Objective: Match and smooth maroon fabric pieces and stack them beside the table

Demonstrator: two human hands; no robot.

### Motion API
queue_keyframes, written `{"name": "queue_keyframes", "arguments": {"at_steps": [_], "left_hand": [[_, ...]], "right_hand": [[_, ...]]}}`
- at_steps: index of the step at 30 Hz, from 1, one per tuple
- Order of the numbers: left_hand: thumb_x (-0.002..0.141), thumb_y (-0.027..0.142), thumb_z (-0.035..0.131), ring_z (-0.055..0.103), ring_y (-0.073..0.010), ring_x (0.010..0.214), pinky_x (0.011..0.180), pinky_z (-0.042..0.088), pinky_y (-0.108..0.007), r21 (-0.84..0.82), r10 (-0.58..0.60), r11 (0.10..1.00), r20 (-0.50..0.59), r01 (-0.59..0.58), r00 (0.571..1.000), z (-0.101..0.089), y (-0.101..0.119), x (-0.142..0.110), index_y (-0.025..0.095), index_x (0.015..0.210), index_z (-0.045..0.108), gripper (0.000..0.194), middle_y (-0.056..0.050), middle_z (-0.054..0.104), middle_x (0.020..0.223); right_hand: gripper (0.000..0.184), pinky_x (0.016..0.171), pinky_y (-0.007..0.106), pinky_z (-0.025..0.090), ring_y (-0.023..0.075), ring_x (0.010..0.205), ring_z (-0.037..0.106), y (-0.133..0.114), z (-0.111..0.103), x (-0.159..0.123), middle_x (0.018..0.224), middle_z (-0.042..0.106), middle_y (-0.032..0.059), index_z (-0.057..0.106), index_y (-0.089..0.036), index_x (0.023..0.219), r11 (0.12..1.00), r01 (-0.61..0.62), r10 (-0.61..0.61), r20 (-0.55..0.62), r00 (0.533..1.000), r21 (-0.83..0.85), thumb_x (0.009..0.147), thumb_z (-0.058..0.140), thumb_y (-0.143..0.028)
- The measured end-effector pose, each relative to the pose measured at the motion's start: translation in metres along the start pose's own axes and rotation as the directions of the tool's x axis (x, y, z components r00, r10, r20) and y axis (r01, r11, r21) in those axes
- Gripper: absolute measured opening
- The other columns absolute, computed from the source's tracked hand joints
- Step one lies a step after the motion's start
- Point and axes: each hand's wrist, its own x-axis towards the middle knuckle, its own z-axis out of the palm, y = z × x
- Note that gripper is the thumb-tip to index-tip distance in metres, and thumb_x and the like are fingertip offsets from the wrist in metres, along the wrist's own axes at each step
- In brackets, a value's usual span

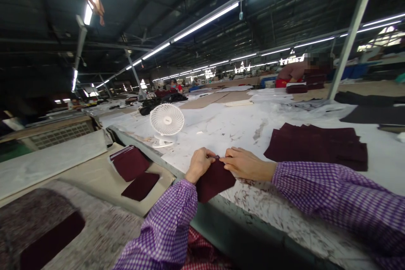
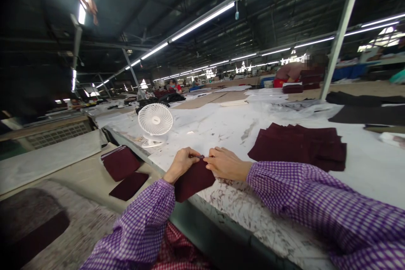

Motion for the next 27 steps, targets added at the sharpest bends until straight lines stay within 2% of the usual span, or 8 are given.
{"name": "queue_keyframes", "arguments": {"at_steps": [2,7,13,16,20,22,24,27], "left_hand": [[0.073,0.011,0.065,0.061,-0.0159,0.087,0.083,0.045,-0.026,0.002,0.029,1.000,-0.010,-0.029,1.000,0.001,-0.001,-0.001,0.018,0.085,0.074,0.017,-0.003,0.068,0.089],[0.075,0.013,0.064,0.061,-0.0141,0.080,0.078,0.047,-0.025,0.006,0.117,0.993,-0.021,-0.117,0.993,0.002,-0.006,-0.004,0.022,0.089,0.075,0.020,-0.001,0.065,0.085],[0.080,0.016,0.061,0.060,-0.0144,0.079,0.079,0.047,-0.026,0.135,0.229,0.964,-0.001,-0.227,0.973,0.000,-0.010,-0.007,0.025,0.093,0.074,0.021,-0.002,0.062,0.084],[0.083,0.019,0.058,0.059,-0.0155,0.082,0.080,0.046,-0.027,0.211,0.296,0.932,0.029,-0.296,0.955,-0.003,-0.010,-0.010,0.026,0.096,0.073,0.022,-0.002,0.062,0.085],[0.086,0.022,0.053,0.056,-0.0173,0.088,0.080,0.045,-0.028,0.346,0.395,0.852,0.069,-0.393,0.916,-0.004,-0.010,-0.013,0.027,0.097,0.073,0.023,-0.003,0.061,0.088],[0.087,0.023,0.051,0.055,-0.0173,0.089,0.081,0.045,-0.028,0.386,0.410,0.828,0.078,-0.407,0.909,-0.003,-0.010,-0.013,0.027,0.096,0.072,0.023,-0.003,0.060,0.089],[0.088,0.023,0.050,0.054,-0.0173,0.088,0.081,0.045,-0.027,0.399,0.409,0.823,0.081,-0.405,0.909,-0.002,-0.011,-0.013,0.027,0.096,0.072,0.024,-0.004,0.060,0.090],[0.088,0.024,0.050,0.054,-0.0180,0.088,0.081,0.045,-0.028,0.394,0.405,0.827,0.079,-0.402,0.911,-0.001,-0.013,-0.012,0.027,0.096,0.072,0.024,-0.004,0.060,0.090]], "right_hand": [[0.029,0.078,0.034,0.041,0.0193,0.085,0.051,0.002,0.006,0.000,0.097,0.056,0.0084,0.063,-0.018,0.112,1.000,0.004,-0.004,-0.002,1.000,-0.015,0.092,0.044,-0.028],[0.029,0.078,0.034,0.040,0.0192,0.084,0.049,0.003,0.009,-0.001,0.096,0.054,0.0083,0.064,-0.018,0.110,0.998,0.031,-0.032,-0.031,0.999,-0.048,0.092,0.043,-0.029],[0.030,0.078,0.034,0.042,0.0192,0.084,0.049,0.004,0.012,-0.001,0.095,0.054,0.0086,0.063,-0.018,0.110,0.999,0.029,-0.030,-0.053,0.998,-0.020,0.092,0.043,-0.030],[0.029,0.080,0.034,0.043,0.0192,0.085,0.051,0.006,0.012,-0.001,0.094,0.056,0.0087,0.064,-0.018,0.108,0.999,0.015,-0.012,-0.052,0.999,0.048,0.092,0.043,-0.030],[0.029,0.086,0.035,0.043,0.0203,0.094,0.053,0.010,0.011,0.004,0.103,0.059,0.0102,0.060,-0.014,0.110,0.980,-0.078,0.093,-0.075,0.993,0.184,0.091,0.040,-0.024],[0.033,0.091,0.038,0.041,0.0220,0.102,0.050,0.012,0.011,0.007,0.113,0.058,0.0115,0.055,-0.013,0.118,0.979,-0.046,0.068,-0.108,0.992,0.197,0.090,0.038,-0.021],[0.038,0.094,0.040,0.039,0.0226,0.107,0.048,0.013,0.011,0.010,0.119,0.057,0.0119,0.051,-0.013,0.124,0.980,0.034,-0.013,-0.108,0.994,0.197,0.090,0.037,-0.019],[0.039,0.090,0.039,0.041,0.0228,0.103,0.050,0.012,0.011,0.011,0.112,0.060,0.0120,0.052,-0.014,0.125,0.984,0.045,-0.036,-0.050,0.998,0.175,0.089,0.035,-0.018]]}}
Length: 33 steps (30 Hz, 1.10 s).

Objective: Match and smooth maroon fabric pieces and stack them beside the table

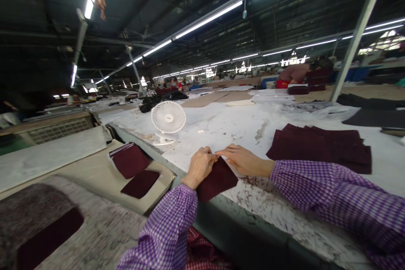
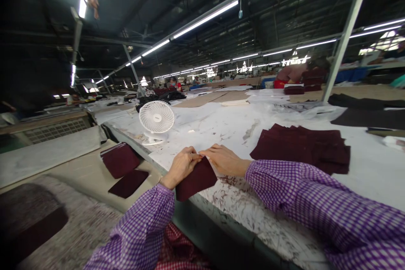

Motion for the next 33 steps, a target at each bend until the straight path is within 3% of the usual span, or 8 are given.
{"name": "queue_keyframes", "arguments": {"at_steps": [4,7,12,19,27,33], "left_hand": [[0.088,0.024,0.050,0.053,-0.0190,0.090,0.081,0.045,-0.029,-0.009,-0.009,1.000,-0.001,0.009,1.000,0.001,-0.001,0.000,0.027,0.096,0.072,0.023,-0.004,0.060,0.090],[0.088,0.024,0.050,0.053,-0.0191,0.090,0.082,0.045,-0.029,-0.018,-0.020,1.000,-0.010,0.019,1.000,0.001,0.001,0.000,0.027,0.096,0.072,0.024,-0.005,0.059,0.090],[0.087,0.027,0.051,0.054,-0.0200,0.091,0.082,0.045,-0.030,-0.059,-0.038,0.998,0.008,0.038,0.999,-0.003,0.002,0.000,0.028,0.097,0.072,0.023,-0.005,0.060,0.090],[0.084,0.017,0.054,0.059,-0.0151,0.083,0.077,0.045,-0.025,-0.255,-0.160,0.954,0.003,0.155,0.987,-0.019,-0.021,-0.019,0.025,0.093,0.074,0.023,-0.002,0.064,0.088],[0.089,0.027,0.051,0.055,-0.0159,0.089,0.079,0.043,-0.026,-0.238,-0.023,0.971,-0.074,0.005,0.997,-0.019,-0.034,-0.035,0.027,0.093,0.073,0.022,-0.003,0.063,0.087],[0.092,0.032,0.044,0.053,-0.0165,0.089,0.079,0.042,-0.027,-0.178,0.016,0.983,-0.091,-0.033,0.996,-0.019,-0.037,-0.040,0.026,0.094,0.072,0.029,-0.004,0.062,0.091]], "right_hand": [[0.040,0.086,0.040,0.041,0.0239,0.103,0.049,-0.004,-0.004,-0.001,0.106,0.062,0.0129,0.051,-0.013,0.126,0.990,-0.117,0.117,-0.001,0.993,-0.076,0.090,0.034,-0.017],[0.039,0.087,0.038,0.040,0.0232,0.104,0.047,-0.009,-0.005,0.000,0.109,0.061,0.0123,0.051,-0.014,0.125,0.994,-0.089,0.089,-0.003,0.996,-0.065,0.090,0.033,-0.016],[0.031,0.084,0.035,0.040,0.0207,0.092,0.051,-0.012,0.001,0.004,0.096,0.063,0.0091,0.057,-0.016,0.111,0.994,-0.081,0.085,0.054,0.995,-0.072,0.092,0.032,-0.017],[0.036,0.085,0.037,0.040,0.0211,0.094,0.053,0.001,0.006,0.011,0.105,0.063,0.0091,0.059,-0.016,0.115,0.994,-0.088,0.093,0.082,0.992,-0.057,0.089,0.034,-0.015],[0.039,0.081,0.034,0.038,0.0206,0.092,0.054,-0.009,-0.008,0.017,0.097,0.060,0.0087,0.063,-0.023,0.113,0.983,-0.064,0.101,0.215,0.971,-0.175,0.089,0.034,-0.012],[0.046,0.077,0.034,0.039,0.0202,0.080,0.058,-0.028,-0.026,0.043,0.089,0.061,0.0092,0.061,-0.029,0.120,0.943,0.057,0.088,0.410,0.908,-0.329,0.083,0.041,-0.010]]}}
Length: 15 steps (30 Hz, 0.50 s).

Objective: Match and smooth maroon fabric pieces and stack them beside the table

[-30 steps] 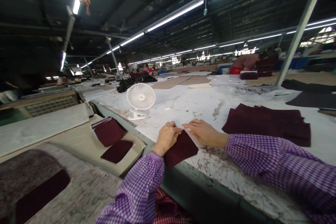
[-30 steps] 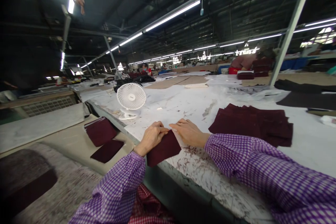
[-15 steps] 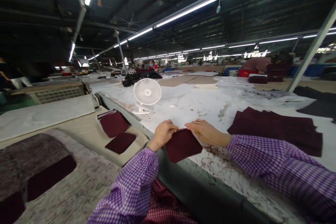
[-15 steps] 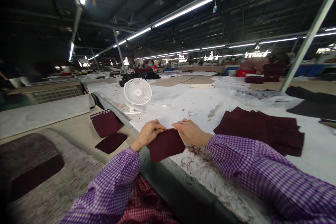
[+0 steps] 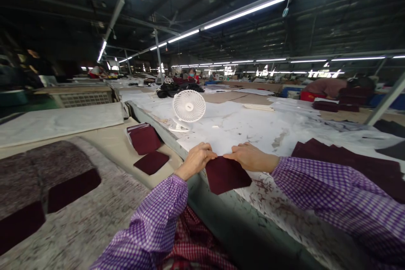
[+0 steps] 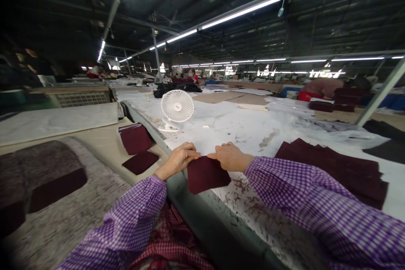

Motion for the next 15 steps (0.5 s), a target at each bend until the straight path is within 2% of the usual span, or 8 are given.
{"name": "queue_keyframes", "arguments": {"at_steps": [3,8,12,15], "left_hand": [[0.093,0.032,0.041,0.052,-0.0166,0.088,0.077,0.042,-0.027,0.030,0.026,0.999,-0.009,-0.025,1.000,-0.002,-0.001,-0.004,0.025,0.094,0.071,0.032,-0.005,0.061,0.091],[0.093,0.029,0.040,0.051,-0.0176,0.087,0.078,0.042,-0.028,0.010,0.024,1.000,-0.023,-0.024,0.999,-0.009,-0.008,-0.015,0.022,0.092,0.071,0.031,-0.006,0.061,0.090],[0.088,0.023,0.050,0.053,-0.0175,0.090,0.082,0.043,-0.029,-0.147,-0.076,0.987,-0.045,0.069,0.996,-0.016,-0.012,-0.022,0.020,0.093,0.069,0.020,-0.005,0.062,0.089],[0.084,0.019,0.054,0.056,-0.0160,0.085,0.077,0.044,-0.027,-0.257,-0.190,0.952,-0.062,0.168,0.980,-0.020,-0.011,-0.023,0.018,0.092,0.068,0.016,-0.004,0.064,0.087]], "right_hand": [[0.049,0.077,0.037,0.040,0.0217,0.077,0.060,-0.005,-0.009,0.012,0.085,0.063,0.0100,0.059,-0.029,0.123,0.997,0.042,-0.038,0.069,0.997,-0.061,0.080,0.044,-0.010],[0.050,0.072,0.033,0.043,0.0189,0.067,0.060,-0.007,-0.013,0.027,0.070,0.064,0.0059,0.060,-0.029,0.122,0.997,0.074,-0.073,0.063,0.995,-0.011,0.077,0.048,-0.011],[0.052,0.063,0.029,0.043,0.0180,0.064,0.060,-0.005,-0.015,0.032,0.070,0.065,0.0060,0.057,-0.029,0.126,0.996,0.083,-0.080,0.111,0.991,-0.028,0.077,0.048,-0.013],[0.052,0.060,0.028,0.043,0.0183,0.064,0.061,-0.005,-0.017,0.032,0.072,0.065,0.0070,0.056,-0.028,0.127,0.995,0.093,-0.087,0.121,0.989,-0.044,0.078,0.047,-0.014]]}}
